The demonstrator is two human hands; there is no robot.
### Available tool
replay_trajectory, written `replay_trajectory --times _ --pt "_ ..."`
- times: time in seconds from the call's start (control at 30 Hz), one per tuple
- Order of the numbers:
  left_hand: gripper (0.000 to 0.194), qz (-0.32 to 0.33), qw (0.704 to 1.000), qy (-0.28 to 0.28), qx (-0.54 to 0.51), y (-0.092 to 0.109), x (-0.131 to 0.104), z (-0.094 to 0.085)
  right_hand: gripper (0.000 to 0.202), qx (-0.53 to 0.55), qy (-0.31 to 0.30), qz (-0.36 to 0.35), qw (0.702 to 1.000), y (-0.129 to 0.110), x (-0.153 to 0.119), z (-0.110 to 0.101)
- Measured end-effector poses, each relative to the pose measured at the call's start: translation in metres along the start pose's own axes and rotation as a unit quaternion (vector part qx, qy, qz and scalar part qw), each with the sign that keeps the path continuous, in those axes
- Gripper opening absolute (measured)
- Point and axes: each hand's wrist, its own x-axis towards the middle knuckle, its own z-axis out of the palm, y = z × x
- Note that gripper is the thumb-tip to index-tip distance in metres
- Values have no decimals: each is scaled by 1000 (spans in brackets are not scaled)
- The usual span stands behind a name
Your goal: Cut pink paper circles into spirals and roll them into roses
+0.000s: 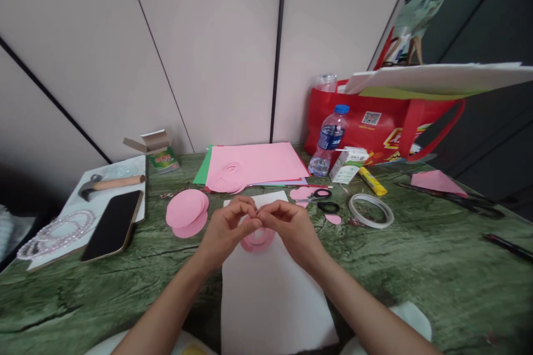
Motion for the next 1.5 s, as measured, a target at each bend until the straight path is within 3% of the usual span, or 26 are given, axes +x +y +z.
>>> replay_trajectory --times 0.27,0.57,0.67,0.8,0.93,1.2,1.33,1.5 --pt "11 82 986 34 139 0 -1 1 11 -13 28 -6 999 -1 -2 3" --pt "16 33 998 -59 -15 2 -5 1 14 153 -48 101 982 2 -2 3" --pt "16 16 994 -34 -107 -2 -2 0 16 168 -43 112 978 1 -1 2" --pt "11 17 987 48 -150 -7 3 -3 16 145 -52 99 983 1 -1 -1" --pt "6 22 992 81 -98 -9 4 -5 15 90 -47 66 993 1 -2 1" --pt "6 2 995 77 -68 -8 3 -7 18 1 -38 13 999 -7 -4 5" --pt "5 52 996 58 29 -4 4 -10 20 -25 -43 29 998 -7 -4 2" --pt "4 114 978 43 168 0 5 -14 26 -62 -60 63 994 -6 -1 -3"
